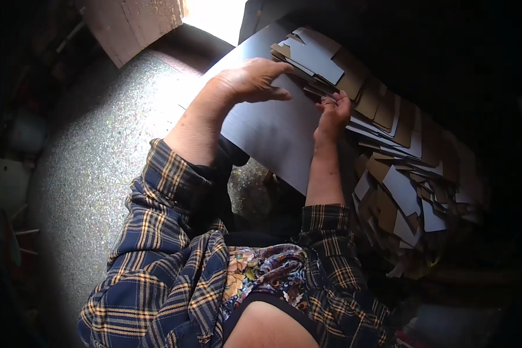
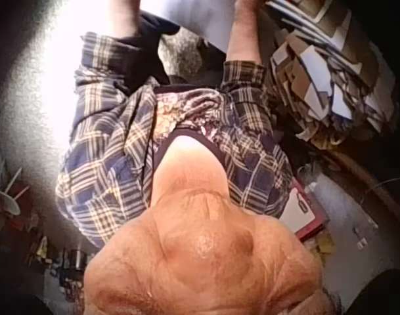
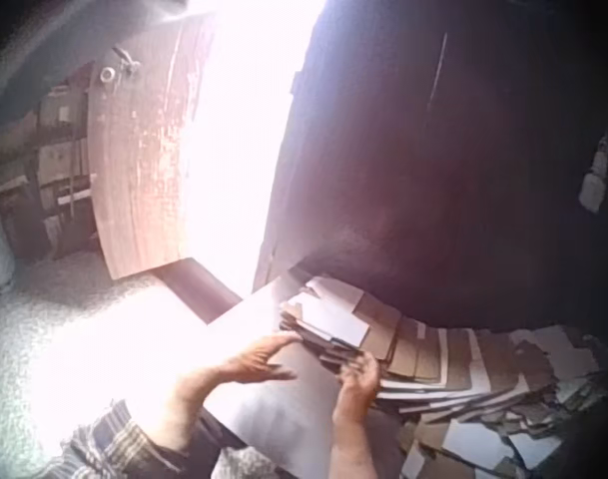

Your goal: Manually folding flat corrugated cardboard sheets into assembled boxes.

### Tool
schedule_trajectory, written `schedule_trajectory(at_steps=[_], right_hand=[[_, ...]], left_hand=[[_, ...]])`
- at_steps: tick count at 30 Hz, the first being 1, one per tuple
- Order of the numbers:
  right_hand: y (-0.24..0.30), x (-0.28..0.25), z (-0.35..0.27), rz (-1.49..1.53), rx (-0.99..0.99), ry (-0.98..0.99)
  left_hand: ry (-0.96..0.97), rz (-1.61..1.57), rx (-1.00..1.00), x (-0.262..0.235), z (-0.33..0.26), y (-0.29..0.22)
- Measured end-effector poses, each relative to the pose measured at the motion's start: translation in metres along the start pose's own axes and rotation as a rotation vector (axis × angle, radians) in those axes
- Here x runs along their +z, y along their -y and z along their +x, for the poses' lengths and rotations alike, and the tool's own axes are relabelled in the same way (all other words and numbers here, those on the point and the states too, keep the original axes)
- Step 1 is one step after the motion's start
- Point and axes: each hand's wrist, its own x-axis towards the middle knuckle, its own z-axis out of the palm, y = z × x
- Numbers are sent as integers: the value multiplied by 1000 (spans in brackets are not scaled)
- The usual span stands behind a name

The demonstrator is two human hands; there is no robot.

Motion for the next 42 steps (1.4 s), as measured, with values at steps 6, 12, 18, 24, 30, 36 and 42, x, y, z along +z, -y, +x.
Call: schedule_trajectory(at_steps=[6,12,18,24,30,36,42], right_hand=[[6,-14,26,267,216,17],[17,-6,36,192,144,83],[24,9,54,213,195,122],[11,-12,55,173,13,-99],[17,-32,20,359,85,-120],[4,-47,8,551,143,-35],[7,-44,-6,172,167,128]], left_hand=[[-44,26,-110,-5,-5,7],[-18,13,-161,-3,-7,8],[7,30,-166,0,-2,6],[-62,19,-202,-9,1,4],[-401,38,-343,1,9,42],[-474,-253,-313,-1,18,45],[-466,-923,-289,0,13,57]])
